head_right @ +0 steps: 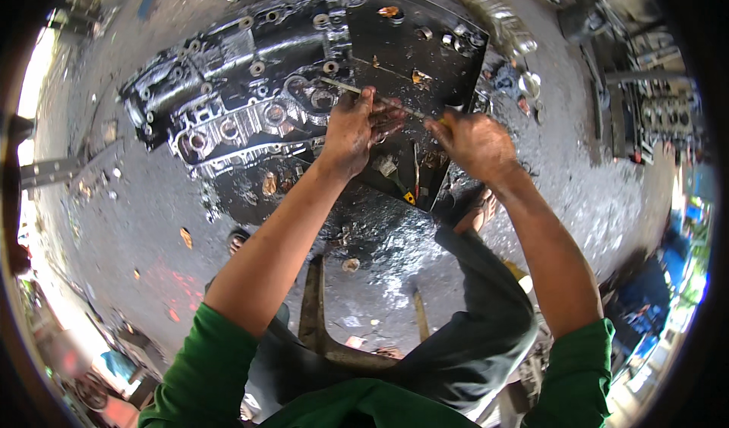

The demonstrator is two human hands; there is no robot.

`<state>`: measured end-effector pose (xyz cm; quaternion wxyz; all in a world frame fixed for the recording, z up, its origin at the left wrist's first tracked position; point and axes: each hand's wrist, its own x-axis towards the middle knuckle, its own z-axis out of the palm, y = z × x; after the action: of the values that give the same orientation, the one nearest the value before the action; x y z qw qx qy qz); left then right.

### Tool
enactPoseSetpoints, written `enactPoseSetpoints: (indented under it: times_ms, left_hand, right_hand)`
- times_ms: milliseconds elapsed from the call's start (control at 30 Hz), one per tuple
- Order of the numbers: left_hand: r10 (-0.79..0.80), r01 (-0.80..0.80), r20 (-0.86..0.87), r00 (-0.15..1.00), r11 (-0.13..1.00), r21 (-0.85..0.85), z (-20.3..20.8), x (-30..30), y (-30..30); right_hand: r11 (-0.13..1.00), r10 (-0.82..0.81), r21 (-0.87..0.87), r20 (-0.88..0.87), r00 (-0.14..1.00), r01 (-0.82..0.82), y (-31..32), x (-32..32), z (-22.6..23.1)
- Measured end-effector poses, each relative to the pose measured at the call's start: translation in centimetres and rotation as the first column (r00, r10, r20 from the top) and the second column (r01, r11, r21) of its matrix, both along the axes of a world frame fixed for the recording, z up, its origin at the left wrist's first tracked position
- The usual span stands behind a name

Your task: The person uses a screwdriver to remove bolts and disassemble parts of a disassembled engine block. They repeatedly loosen fasteners, lift out components, and place them aside on the workbench.

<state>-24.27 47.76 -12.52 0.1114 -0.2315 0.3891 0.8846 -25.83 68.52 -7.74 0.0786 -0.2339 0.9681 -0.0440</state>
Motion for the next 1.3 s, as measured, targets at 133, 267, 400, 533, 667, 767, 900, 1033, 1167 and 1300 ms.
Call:
enactPoseSetpoints:
  times_ms: [133, 267, 400, 533, 667, 767, 900, 1033, 1167, 1300]
  left_hand:
    - [-0.01, 0.012, -0.094, 0.996, 1.0, 0.027, 0.1, -1.3, -1.1]
    - [-0.053, 0.056, -0.082, 0.995, 0.998, 0.038, -0.7, -0.6, 0.8]
    - [-0.013, 0.019, -0.115, 0.993, 0.998, 0.054, -1.3, -0.5, 2.2]
    - [0.053, -0.064, -0.152, 0.987, 0.995, -0.071, -2.0, -1.7, 0.6]
    - [0.025, -0.039, -0.124, 0.992, 0.993, -0.112, -3.5, -2.4, 0.4]
    - [0.051, -0.071, -0.168, 0.985, 0.991, -0.118, -4.7, -3.4, 1.2]
    - [0.077, -0.077, -0.008, 0.997, 0.979, -0.191, -5.8, -5.0, 1.4]
    - [0.076, -0.065, 0.04, 0.996, 0.972, -0.228, -5.7, -5.2, 1.3]
    - [0.053, -0.052, -0.003, 0.999, 0.966, -0.252, -5.1, -5.4, 2.2]
    - [0.121, -0.118, 0.008, 0.993, 0.977, -0.176, -4.7, -6.7, 3.4]
  right_hand:
    - [0.992, -0.125, -0.012, -0.094, 0.988, 0.124, -1.0, -2.9, 0.0]
    - [0.997, 0.06, 0.049, -0.139, 0.988, -0.054, 0.2, -2.9, -1.2]
    - [0.993, 0.112, 0.043, -0.063, 0.992, -0.109, 1.5, -2.7, -2.8]
    - [0.954, 0.301, 0.087, -0.297, 0.906, -0.288, 2.0, -4.5, -4.2]
    - [0.974, 0.22, 0.01, -0.272, 0.937, -0.226, 3.0, -6.0, -5.2]
    - [0.983, 0.183, 0.066, -0.238, 0.954, -0.172, 3.1, -6.6, -6.3]
    - [0.972, 0.218, 0.144, -0.237, 0.947, -0.188, 1.9, -7.3, -7.7]
    - [0.942, 0.202, 0.285, -0.051, 0.978, -0.18, 1.9, -8.3, -7.4]
    - [0.954, 0.247, 0.221, -0.196, 0.949, -0.203, 3.4, -9.1, -5.9]
    - [0.954, 0.108, 0.285, -0.025, 0.994, -0.096, 2.9, -8.4, -4.9]
